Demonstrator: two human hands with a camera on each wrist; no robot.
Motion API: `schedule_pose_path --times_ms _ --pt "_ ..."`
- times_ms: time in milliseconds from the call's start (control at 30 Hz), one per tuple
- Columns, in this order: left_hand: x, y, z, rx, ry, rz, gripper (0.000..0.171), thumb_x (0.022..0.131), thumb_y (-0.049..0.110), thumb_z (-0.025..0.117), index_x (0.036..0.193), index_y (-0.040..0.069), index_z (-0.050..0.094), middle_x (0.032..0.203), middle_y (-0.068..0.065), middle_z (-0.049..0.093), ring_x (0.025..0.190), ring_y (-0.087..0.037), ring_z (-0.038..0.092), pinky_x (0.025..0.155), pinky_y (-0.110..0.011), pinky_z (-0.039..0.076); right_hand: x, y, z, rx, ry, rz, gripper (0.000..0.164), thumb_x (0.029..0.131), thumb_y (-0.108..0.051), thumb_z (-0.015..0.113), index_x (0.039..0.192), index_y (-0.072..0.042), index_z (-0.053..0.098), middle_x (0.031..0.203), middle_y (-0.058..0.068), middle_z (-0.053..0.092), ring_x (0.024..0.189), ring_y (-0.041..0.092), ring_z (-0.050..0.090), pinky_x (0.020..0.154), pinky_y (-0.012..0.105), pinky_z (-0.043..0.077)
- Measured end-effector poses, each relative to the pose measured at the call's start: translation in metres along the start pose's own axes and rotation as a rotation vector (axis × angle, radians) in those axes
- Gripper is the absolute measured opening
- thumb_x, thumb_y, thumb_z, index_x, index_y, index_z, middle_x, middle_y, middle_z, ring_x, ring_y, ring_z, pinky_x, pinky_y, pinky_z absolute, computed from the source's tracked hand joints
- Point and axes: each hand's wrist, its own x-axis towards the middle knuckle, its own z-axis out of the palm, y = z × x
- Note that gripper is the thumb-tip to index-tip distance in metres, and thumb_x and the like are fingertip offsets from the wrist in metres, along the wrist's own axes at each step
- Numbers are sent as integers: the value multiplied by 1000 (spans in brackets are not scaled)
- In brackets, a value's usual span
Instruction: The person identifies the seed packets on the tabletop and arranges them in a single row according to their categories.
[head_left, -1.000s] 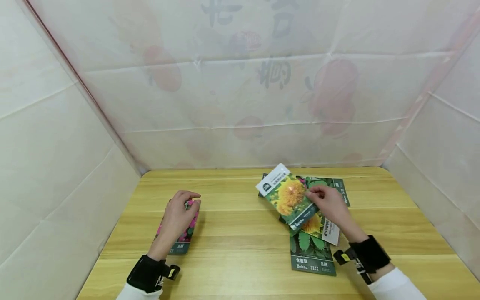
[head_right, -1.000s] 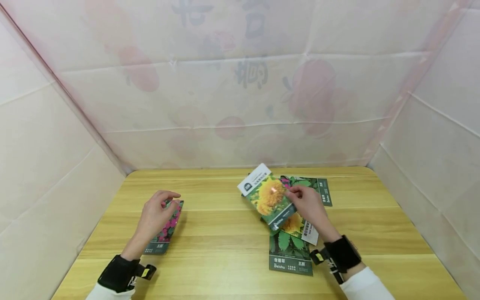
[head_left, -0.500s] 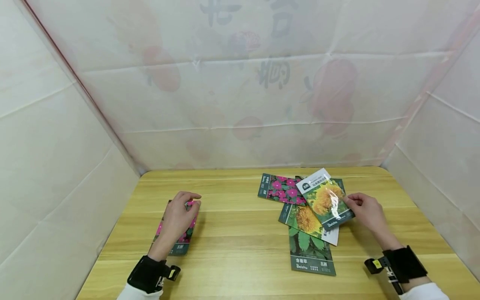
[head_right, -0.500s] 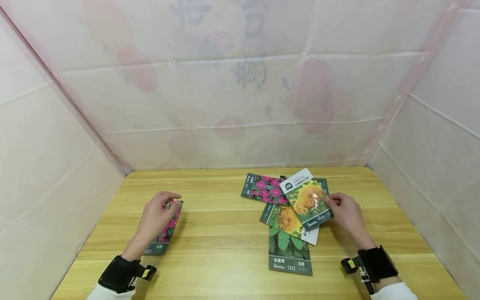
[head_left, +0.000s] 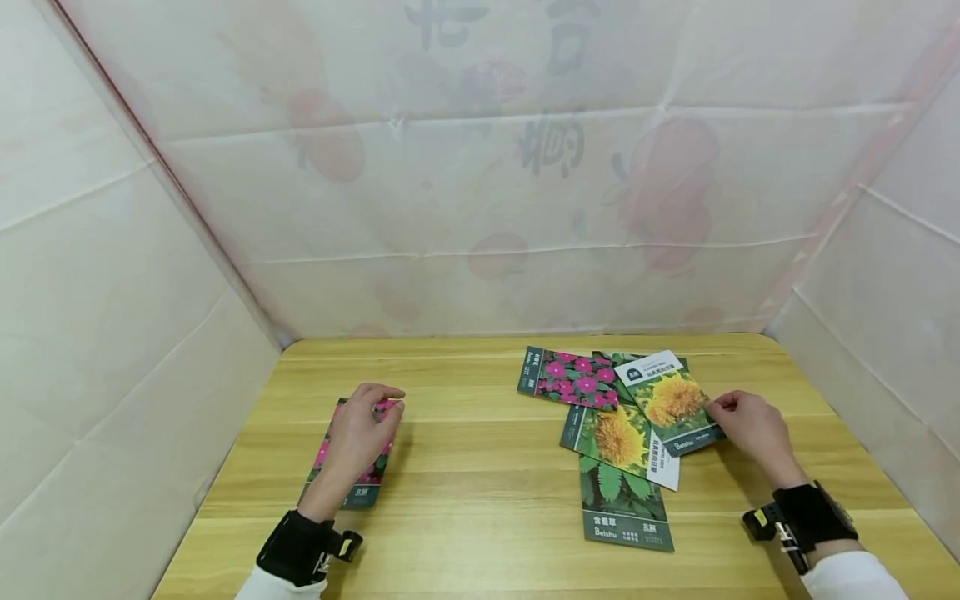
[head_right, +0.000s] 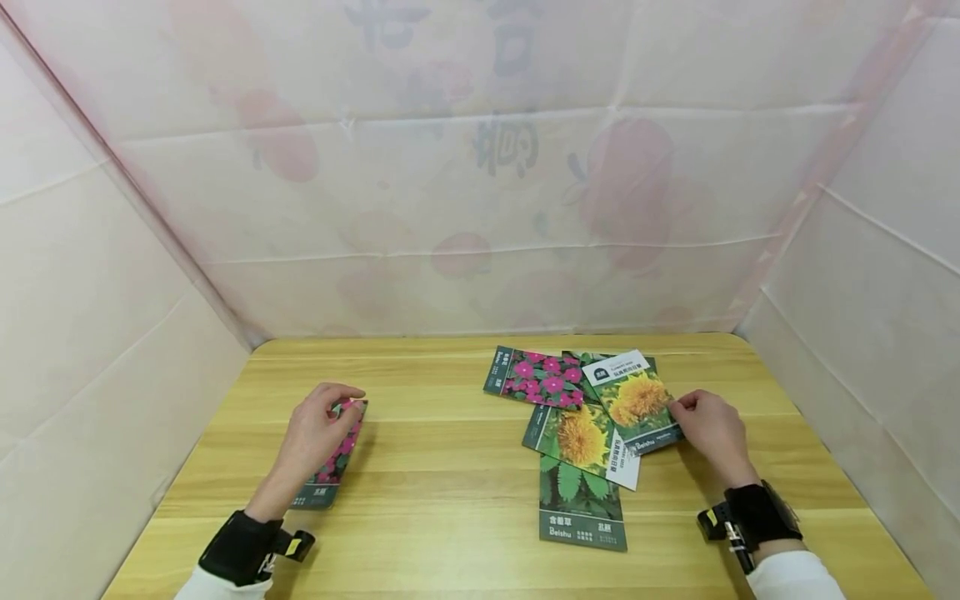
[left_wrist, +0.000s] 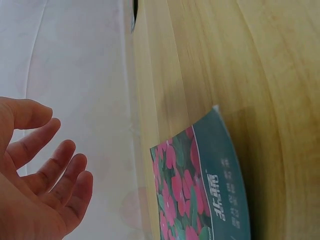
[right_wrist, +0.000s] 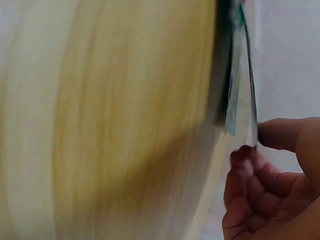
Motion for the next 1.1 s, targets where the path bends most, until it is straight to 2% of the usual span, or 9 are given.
schedule_pose_path --times_ms 133,300,367,467,600,733,900,1100 --pt "-1 1 0 -4 2 13 21 101 15 68 118 5 76 123 -15 65 84 -25 62 72 -36 45 -1 -12 4 -57 59 -63 35 104 -24 62 109 10 66 89 20 66 73 34 60 66 45 44" --pt "-1 2 1 -38 -11 18 21 101 13 67 119 5 75 123 -15 64 87 -28 61 74 -37 45 5 -47 15 -74 106 -279 28 100 -16 68 110 11 70 103 29 68 90 44 65 74 58 52" --pt "-1 3 3 -49 -15 25 20 101 12 67 118 5 75 123 -15 65 87 -29 61 74 -38 45 8 -62 25 -93 101 -383 24 99 -13 70 112 8 71 106 26 69 94 42 66 80 58 53" --pt "0 6 7 -58 -25 35 20 101 12 67 118 5 75 123 -15 65 100 -33 62 76 -39 48 10 -83 41 -136 49 -509 22 97 -10 73 115 4 70 107 20 70 99 38 66 86 53 54" --pt "1 10 13 -69 -43 35 20 101 12 67 119 6 75 124 -14 64 111 -36 61 79 -41 49 12 -106 59 -218 -20 -608 19 97 -12 75 113 -4 71 99 7 67 91 27 64 83 42 54" --pt "2 16 18 -87 -49 31 20 100 13 69 119 6 75 124 -13 64 113 -35 61 82 -44 52 14 -119 72 -285 -33 -652 23 96 -12 76 117 -5 71 98 3 66 87 23 63 80 38 53" --pt "2 19 22 -97 -43 45 20 100 12 69 117 5 75 122 -13 65 112 -34 62 89 -49 54 17 -123 79 -329 -27 -671 27 94 -13 78 120 -6 70 103 5 69 86 21 65 78 36 54" --pt "2 20 26 -110 -36 58 18 99 10 69 116 5 76 119 -12 67 110 -34 63 88 -47 54 18 -125 80 -383 -44 -685 31 95 -13 76 125 -8 72 115 9 73 90 24 69 83 40 57"
